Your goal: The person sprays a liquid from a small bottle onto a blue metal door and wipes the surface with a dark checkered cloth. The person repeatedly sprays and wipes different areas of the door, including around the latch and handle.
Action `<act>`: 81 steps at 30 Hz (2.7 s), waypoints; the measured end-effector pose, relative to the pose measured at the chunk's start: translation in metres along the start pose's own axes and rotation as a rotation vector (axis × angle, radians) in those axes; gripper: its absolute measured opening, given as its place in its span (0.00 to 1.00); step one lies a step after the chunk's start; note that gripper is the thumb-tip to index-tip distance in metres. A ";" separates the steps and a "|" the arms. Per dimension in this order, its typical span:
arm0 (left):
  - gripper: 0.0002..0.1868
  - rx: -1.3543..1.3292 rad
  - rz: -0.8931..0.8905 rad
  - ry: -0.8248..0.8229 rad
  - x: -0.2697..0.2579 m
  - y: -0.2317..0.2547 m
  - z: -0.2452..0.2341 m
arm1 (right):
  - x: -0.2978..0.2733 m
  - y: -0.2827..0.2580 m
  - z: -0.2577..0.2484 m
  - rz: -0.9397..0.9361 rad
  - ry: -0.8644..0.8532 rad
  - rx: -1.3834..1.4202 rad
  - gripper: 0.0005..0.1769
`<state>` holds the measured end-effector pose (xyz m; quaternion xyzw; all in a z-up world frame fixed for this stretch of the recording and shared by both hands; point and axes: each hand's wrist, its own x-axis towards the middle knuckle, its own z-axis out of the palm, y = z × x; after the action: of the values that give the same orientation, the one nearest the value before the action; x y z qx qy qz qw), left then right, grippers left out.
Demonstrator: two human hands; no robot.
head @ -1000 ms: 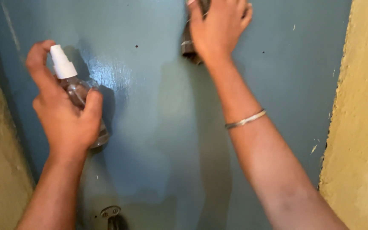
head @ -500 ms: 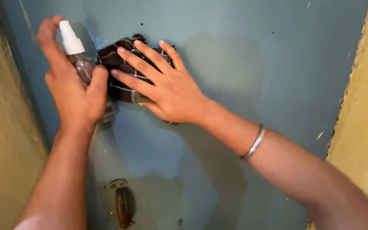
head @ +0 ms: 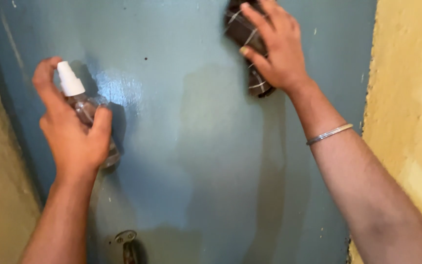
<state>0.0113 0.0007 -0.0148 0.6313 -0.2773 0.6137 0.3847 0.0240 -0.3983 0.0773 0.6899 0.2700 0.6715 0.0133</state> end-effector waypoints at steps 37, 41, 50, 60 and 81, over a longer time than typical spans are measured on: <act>0.40 0.003 -0.109 0.045 0.004 0.009 0.002 | 0.113 -0.095 0.055 -0.097 0.002 -0.094 0.46; 0.40 -0.013 -0.125 0.044 0.006 0.011 0.000 | 0.102 -0.021 0.036 0.062 0.081 -0.129 0.44; 0.41 -0.050 -0.117 0.032 0.005 0.005 0.000 | 0.019 0.070 0.013 0.469 0.298 -0.069 0.37; 0.38 -0.080 -0.041 0.068 0.003 0.001 0.003 | 0.047 0.008 0.050 0.784 0.450 -0.076 0.34; 0.38 -0.027 -0.011 0.071 0.001 0.003 0.002 | 0.033 -0.178 0.065 -0.349 -0.010 0.015 0.41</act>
<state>0.0106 -0.0025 -0.0128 0.6054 -0.2683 0.6298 0.4060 0.0204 -0.2111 0.0331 0.6362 0.3905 0.6534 0.1259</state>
